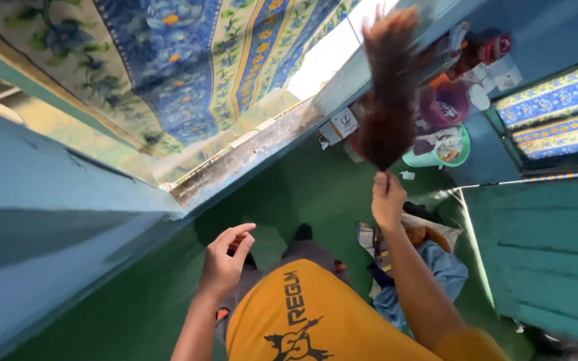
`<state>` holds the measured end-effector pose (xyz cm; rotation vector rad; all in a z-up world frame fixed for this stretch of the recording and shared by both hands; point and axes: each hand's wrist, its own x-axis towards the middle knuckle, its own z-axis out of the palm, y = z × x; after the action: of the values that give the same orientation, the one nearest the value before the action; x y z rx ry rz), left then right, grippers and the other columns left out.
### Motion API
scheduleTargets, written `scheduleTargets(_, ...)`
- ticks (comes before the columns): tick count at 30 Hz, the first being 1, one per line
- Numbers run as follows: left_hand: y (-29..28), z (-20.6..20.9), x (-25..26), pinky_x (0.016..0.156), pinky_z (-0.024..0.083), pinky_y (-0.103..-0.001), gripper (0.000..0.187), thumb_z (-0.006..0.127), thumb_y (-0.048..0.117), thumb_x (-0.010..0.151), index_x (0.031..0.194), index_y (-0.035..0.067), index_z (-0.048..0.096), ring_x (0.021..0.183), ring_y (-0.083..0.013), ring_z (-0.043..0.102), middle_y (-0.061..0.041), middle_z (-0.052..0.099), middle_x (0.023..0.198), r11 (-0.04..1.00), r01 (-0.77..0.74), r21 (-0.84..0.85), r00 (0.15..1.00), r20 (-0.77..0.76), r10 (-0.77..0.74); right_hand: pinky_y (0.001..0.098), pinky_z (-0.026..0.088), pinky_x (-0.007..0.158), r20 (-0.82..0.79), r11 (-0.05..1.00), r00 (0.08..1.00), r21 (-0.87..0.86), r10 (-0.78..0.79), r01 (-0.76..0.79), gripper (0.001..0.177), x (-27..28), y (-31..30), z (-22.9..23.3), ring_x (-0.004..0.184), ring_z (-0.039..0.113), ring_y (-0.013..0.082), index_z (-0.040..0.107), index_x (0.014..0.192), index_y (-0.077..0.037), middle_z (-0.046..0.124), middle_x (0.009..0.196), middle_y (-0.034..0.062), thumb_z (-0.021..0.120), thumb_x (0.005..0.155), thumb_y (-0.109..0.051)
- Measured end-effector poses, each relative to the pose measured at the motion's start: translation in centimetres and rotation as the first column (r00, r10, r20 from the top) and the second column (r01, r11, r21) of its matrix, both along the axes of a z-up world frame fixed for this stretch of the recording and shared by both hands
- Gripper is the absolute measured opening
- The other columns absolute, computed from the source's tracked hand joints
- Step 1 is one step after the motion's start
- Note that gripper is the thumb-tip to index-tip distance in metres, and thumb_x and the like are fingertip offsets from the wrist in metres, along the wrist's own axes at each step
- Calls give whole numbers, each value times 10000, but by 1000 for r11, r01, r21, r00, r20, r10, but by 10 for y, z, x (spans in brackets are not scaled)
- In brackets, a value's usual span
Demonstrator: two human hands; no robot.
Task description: Dusting a window frame and curtains using a feather duster
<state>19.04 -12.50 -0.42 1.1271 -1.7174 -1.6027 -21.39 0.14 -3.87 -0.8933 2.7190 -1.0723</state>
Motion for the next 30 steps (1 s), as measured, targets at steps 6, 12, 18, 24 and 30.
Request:
scheduleTargets(6,-5,9,-6,769,574,-280,259,663,226,940,1152,152,792,827,-130,700,-19,776,991,997,-37,67,998,55,33,318,311,504,104,912,957,-345,272,-221,410,22,-38,27,496,387,116,508,805,-118,435,603,2,463,1109,-390)
scheduleTargets(12,1,23,-33,786,580,-281,282,648,232,947,1182,146,778,826,-127,707,-19,770,954,996,-63,66,994,89,57,364,449,631,294,993,953,59,77,-99,436,4,-51,12,607,585,165,635,836,-141,590,659,1,455,1068,-463)
scheduleTargets(18,19,41,-75,755,565,-327,369,635,326,944,1226,133,775,841,-164,712,-38,767,940,984,-115,135,987,126,98,298,371,505,353,851,829,-462,434,-248,392,4,-48,34,439,351,111,503,767,-143,402,558,-14,471,1095,-354)
scheduleTargets(24,29,22,-109,723,570,-275,296,690,239,923,1183,139,791,750,-113,699,-10,787,883,994,-96,-48,991,86,100,312,325,513,410,920,832,-282,373,-273,430,-23,-38,23,477,408,117,518,717,-155,434,556,-22,498,1057,-418)
scheduleTargets(30,32,45,-138,707,551,-283,277,667,250,936,1160,180,813,778,-120,706,6,778,890,999,-35,4,969,247,33,356,419,572,-15,877,962,-407,271,-254,385,-93,-44,21,537,538,181,612,814,-143,579,606,0,485,1058,-413)
